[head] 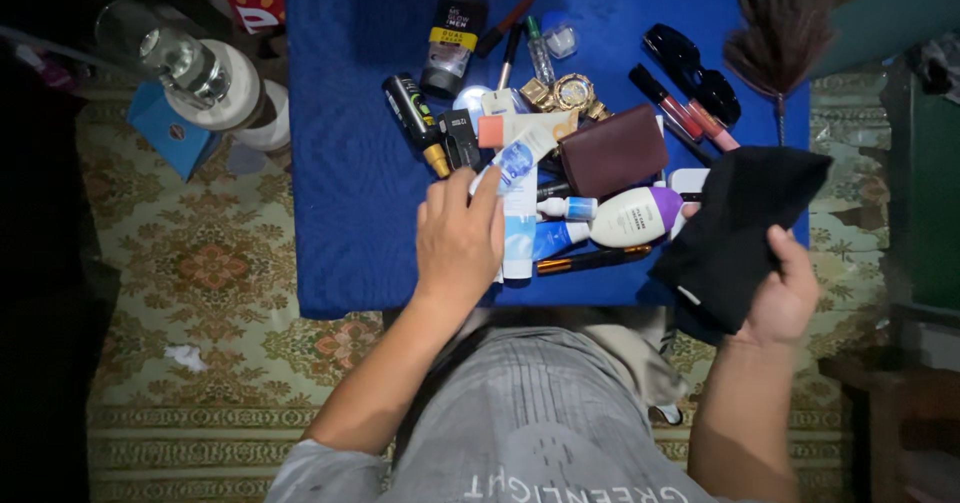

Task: The person wipes the surfaces of various cosmetic tubes and boxes with a black cloth. They handle items one at a time, turning them over to wipe different sides, and place them back on the blue tablecloth among other cosmetics and personal items.

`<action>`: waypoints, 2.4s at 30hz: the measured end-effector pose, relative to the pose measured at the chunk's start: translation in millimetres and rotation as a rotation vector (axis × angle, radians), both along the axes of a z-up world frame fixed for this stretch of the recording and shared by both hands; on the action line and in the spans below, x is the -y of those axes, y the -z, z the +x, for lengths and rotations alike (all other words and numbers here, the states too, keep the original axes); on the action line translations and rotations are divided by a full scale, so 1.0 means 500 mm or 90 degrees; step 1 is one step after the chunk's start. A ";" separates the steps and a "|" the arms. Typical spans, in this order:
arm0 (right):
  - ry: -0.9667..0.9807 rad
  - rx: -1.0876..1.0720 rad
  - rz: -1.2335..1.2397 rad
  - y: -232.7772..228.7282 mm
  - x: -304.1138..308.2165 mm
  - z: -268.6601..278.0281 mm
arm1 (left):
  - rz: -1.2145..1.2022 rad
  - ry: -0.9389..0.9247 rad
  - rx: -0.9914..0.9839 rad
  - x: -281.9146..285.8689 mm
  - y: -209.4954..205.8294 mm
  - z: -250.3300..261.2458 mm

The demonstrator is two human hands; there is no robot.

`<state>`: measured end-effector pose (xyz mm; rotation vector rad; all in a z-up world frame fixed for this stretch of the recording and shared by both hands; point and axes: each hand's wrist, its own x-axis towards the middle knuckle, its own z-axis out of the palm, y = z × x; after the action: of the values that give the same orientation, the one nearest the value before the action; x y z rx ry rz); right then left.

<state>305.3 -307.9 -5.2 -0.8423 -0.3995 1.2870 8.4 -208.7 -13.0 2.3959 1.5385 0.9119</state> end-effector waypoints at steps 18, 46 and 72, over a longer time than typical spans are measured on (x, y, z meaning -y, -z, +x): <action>-0.138 -0.044 -0.017 0.020 -0.030 -0.045 | 0.060 0.156 -0.073 0.103 0.044 0.001; -0.129 -0.049 -0.100 0.095 -0.084 -0.196 | 0.067 0.287 0.256 0.121 -0.130 -0.026; 0.086 0.892 0.398 0.024 -0.105 -0.262 | 0.022 0.283 0.309 0.044 0.063 0.019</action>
<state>174.5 -255.5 -17.3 -1.0751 -1.6997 0.1953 17.9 -230.9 -44.4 2.1733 0.7857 1.2835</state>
